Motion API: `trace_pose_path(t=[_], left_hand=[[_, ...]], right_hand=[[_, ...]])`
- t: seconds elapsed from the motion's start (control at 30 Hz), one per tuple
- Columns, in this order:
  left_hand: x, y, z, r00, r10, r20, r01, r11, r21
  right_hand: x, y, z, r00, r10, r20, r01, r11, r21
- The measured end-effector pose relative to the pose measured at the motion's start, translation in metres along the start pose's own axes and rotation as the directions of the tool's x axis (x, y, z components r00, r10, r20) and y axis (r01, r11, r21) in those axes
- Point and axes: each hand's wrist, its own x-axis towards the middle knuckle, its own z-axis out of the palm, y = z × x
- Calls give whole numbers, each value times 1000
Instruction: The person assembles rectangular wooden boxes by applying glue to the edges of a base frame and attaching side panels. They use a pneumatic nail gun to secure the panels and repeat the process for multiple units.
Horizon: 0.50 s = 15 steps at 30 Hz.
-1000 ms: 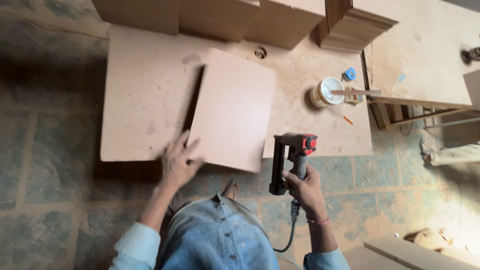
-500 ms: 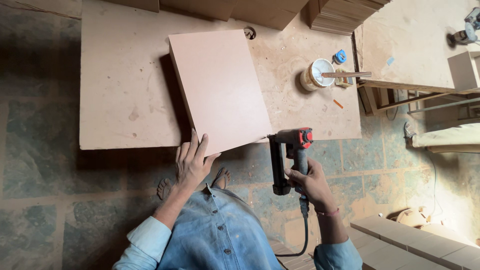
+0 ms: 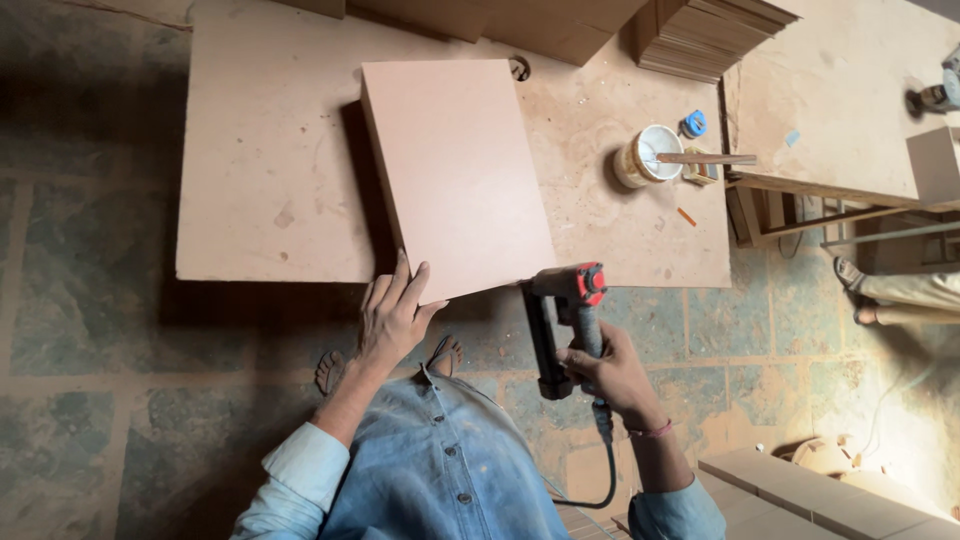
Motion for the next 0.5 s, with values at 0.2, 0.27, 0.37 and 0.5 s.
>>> trace_pose_path(t=[0.2,0.27,0.37,0.5], left_hand=[[-3,-9,1,1000,6,-1,-6,997,-76],[-6,-8,3,1000,-6,1,6,996,-92],[-6,-11,4,1000,-7,1,7,994,-113],[-11,-13,2,1000,8,-16,-10,991,-132]], right_hand=[[-6,-13,24,995,-29,97,29,1000,4],[-6,-14,26,996,-43,79,45,999,-13],[-4,-15,28,997,-58,59,60,998,-37],[-4,-13,29,999,-8,39,10,999,-35]])
